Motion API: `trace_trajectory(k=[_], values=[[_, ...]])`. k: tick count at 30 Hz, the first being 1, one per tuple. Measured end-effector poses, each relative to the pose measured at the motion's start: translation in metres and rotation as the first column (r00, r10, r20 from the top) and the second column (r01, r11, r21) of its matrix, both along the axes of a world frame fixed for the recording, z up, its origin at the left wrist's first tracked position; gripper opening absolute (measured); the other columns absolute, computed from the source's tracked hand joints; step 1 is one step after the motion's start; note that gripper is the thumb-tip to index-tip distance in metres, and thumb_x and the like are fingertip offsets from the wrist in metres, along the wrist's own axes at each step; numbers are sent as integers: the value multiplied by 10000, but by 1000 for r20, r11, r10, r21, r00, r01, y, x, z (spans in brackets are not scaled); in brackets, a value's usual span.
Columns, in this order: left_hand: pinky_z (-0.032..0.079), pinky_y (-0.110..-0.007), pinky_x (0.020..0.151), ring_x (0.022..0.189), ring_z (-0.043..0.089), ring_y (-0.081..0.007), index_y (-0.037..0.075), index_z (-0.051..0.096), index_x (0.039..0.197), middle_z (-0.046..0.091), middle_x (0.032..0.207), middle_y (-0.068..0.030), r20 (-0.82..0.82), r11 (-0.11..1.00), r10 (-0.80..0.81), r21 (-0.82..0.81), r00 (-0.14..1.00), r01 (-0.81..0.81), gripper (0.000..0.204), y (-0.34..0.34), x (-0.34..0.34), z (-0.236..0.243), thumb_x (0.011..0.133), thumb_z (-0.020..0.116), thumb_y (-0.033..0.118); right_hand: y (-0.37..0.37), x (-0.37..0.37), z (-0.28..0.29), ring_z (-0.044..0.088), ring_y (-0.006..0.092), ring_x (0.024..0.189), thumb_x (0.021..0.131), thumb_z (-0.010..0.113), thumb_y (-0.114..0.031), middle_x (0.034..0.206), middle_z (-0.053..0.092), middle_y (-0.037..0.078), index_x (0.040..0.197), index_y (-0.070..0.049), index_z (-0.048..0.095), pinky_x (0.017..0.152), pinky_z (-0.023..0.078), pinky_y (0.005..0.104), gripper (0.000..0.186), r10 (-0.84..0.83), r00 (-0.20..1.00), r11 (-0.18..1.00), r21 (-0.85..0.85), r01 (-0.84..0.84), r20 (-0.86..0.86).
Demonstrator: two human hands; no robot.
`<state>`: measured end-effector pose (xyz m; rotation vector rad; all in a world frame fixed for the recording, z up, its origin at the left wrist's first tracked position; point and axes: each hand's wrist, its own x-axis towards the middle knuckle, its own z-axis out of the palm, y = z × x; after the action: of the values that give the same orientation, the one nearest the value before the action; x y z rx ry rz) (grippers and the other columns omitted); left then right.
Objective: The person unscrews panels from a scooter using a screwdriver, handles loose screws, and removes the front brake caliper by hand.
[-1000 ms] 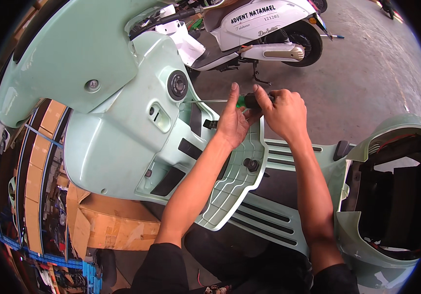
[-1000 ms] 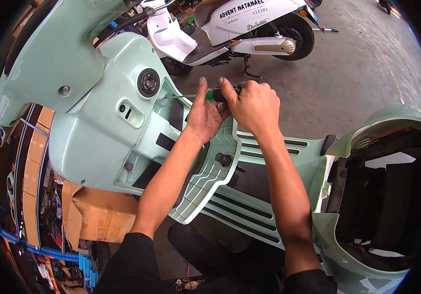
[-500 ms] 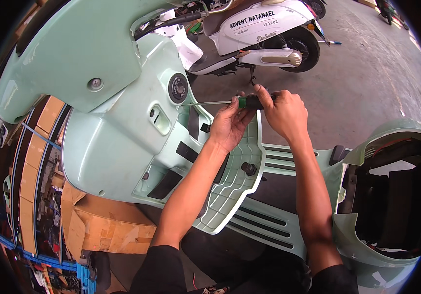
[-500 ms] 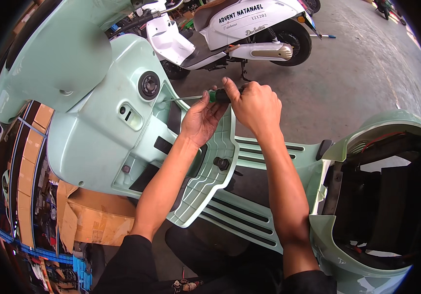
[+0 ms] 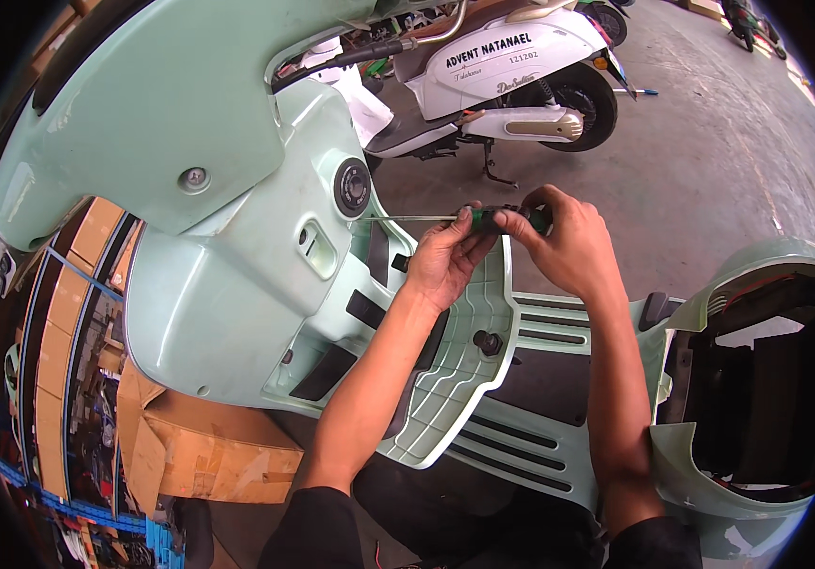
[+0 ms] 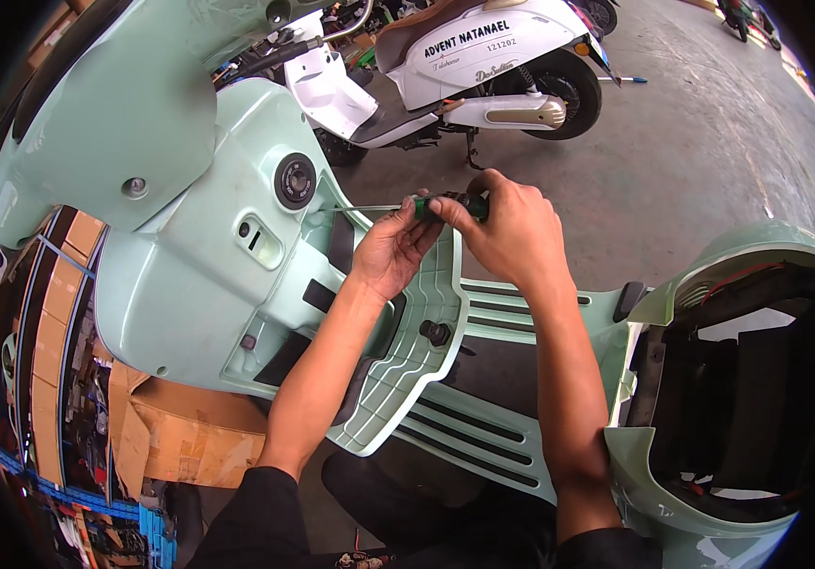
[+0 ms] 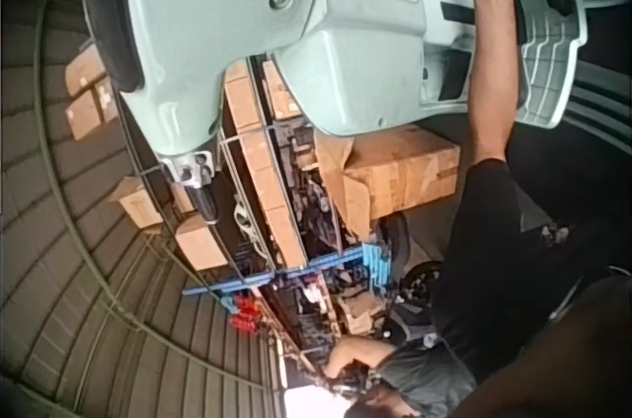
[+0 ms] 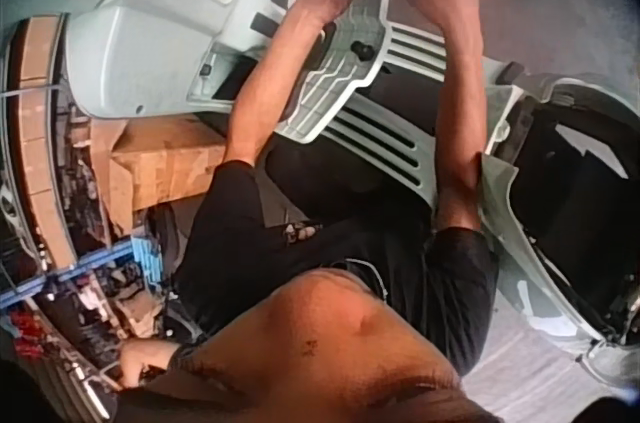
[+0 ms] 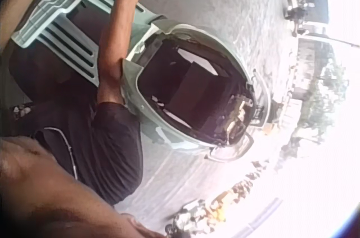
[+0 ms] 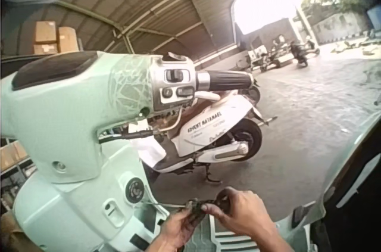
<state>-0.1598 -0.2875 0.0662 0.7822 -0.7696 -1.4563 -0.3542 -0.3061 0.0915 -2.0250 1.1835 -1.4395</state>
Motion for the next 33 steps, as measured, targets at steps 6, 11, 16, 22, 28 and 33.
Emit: trace_trajectory(k=[6, 11, 16, 22, 28, 33], values=[[501, -322, 1012, 1090, 615, -201, 37, 579, 1172, 639, 1127, -94, -27, 998, -66, -2, 997, 66, 291, -4, -17, 7, 955, 601, 231, -12, 6, -2, 617, 439, 621, 878, 612, -520, 583, 600, 222, 663, 38, 650, 593, 501, 463, 600, -121, 991, 983, 143, 113, 54], [500, -329, 1019, 1101, 608, -200, 26, 574, 1157, 633, 1140, -105, -6, 1000, -9, 25, 1000, 9, 283, 4, 1, -4, 951, 606, 218, 2, -3, 4, 620, 445, 624, 864, 634, -528, 580, 602, 224, 695, 40, 650, 602, 501, 474, 593, -14, 998, 998, 54, 18, -66], [494, -351, 1024, 1101, 597, -198, 29, 584, 1135, 633, 1134, -80, -81, 997, -72, 14, 994, 74, 270, -5, -10, 10, 945, 617, 218, -11, 1, 18, 646, 415, 649, 847, 663, -510, 614, 623, 214, 722, 35, 654, 613, 510, 462, 560, -24, 1000, 995, 95, 26, -17], [489, -362, 1027, 1070, 615, -219, 47, 584, 1132, 638, 1125, -82, -97, 999, 18, -42, 995, -22, 271, -1, -5, 5, 933, 632, 223, -5, 7, 24, 653, 413, 672, 865, 580, -592, 643, 645, 205, 674, 42, 668, 612, 515, 469, 668, -73, 975, 967, 223, 120, -210], [505, -353, 997, 1042, 624, -211, 49, 582, 1119, 636, 1115, -87, -109, 997, -64, -43, 992, 60, 273, -4, -11, 13, 946, 618, 257, -7, 7, 24, 660, 402, 712, 875, 579, -562, 698, 659, 211, 740, 29, 703, 648, 522, 456, 619, -31, 997, 976, 211, 46, -76], [517, -365, 988, 1038, 623, -217, 53, 594, 1102, 633, 1080, -77, -78, 1000, 7, -28, 997, -10, 267, -2, -8, 7, 942, 624, 264, -6, 4, 16, 648, 413, 676, 864, 587, -577, 623, 629, 219, 785, 9, 722, 635, 519, 463, 607, -66, 985, 961, 255, 105, -157]])
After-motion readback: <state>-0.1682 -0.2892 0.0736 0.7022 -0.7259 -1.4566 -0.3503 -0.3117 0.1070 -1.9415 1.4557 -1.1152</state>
